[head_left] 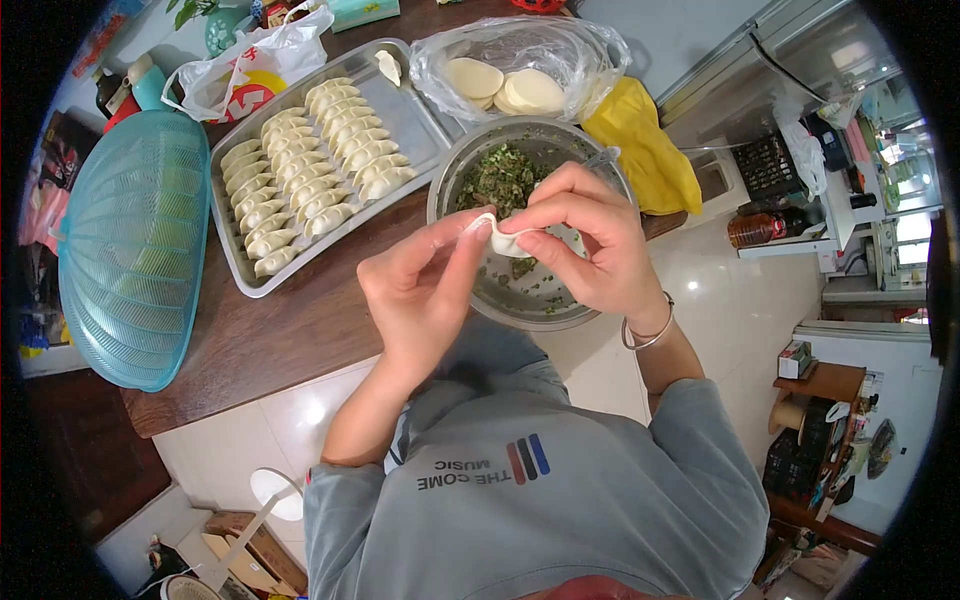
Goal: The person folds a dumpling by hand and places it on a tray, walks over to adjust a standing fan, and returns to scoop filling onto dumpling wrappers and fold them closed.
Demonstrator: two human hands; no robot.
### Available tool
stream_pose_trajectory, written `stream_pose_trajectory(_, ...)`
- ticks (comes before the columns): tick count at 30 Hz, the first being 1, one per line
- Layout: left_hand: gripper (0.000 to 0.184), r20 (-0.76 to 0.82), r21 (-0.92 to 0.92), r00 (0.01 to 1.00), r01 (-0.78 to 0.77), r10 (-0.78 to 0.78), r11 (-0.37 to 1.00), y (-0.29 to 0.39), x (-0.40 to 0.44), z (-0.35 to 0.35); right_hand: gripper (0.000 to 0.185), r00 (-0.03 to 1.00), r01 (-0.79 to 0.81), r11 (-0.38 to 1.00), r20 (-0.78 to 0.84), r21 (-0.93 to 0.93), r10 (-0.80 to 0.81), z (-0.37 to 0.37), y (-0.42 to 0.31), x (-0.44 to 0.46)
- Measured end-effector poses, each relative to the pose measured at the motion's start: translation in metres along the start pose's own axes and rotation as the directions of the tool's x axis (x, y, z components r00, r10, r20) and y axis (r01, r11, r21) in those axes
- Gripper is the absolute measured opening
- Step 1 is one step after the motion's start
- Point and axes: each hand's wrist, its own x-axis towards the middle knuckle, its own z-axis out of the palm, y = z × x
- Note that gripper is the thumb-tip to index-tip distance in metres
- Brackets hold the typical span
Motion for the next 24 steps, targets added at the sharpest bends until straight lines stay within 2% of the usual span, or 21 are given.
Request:
stream_pose_trajectory(4,0.017,0.099,-0.128,0.994,0.050,-0.037,0.990,-0.004,0.004,-0.002,0.008,0.999,0.021,0.998,-0.035,-0.055,-0.023,-0.001,-0.001,0.001)
stream_pose_trajectory(6,0.020,0.181,-0.303,0.982,0.099,-0.045,0.948,-0.007,0.005,-0.003,0.011,0.999,0.019,0.998,-0.030,-0.068,-0.021,-0.001,-0.001,0.000)
stream_pose_trajectory(9,0.023,0.261,-0.278,0.964,0.125,-0.050,0.952,-0.001,0.005,-0.005,0.011,0.996,-0.043,0.998,-0.080,0.047,0.047,0.002,0.000,-0.001)
stream_pose_trajectory(17,0.022,0.237,-0.244,0.964,0.180,-0.121,0.953,0.004,0.007,-0.002,0.013,0.996,0.047,0.995,-0.067,-0.088,-0.053,0.000,0.002,0.001)
stream_pose_trajectory(21,0.018,0.246,-0.283,0.952,0.249,-0.181,0.926,0.004,0.008,-0.002,0.013,0.995,0.049,0.996,-0.077,-0.081,-0.055,0.000,0.002,0.002)
stream_pose_trajectory(24,0.016,0.216,-0.294,0.959,0.244,-0.184,0.924,-0.003,0.008,-0.003,0.016,0.998,0.033,0.997,-0.043,-0.071,-0.036,-0.002,0.002,0.001)
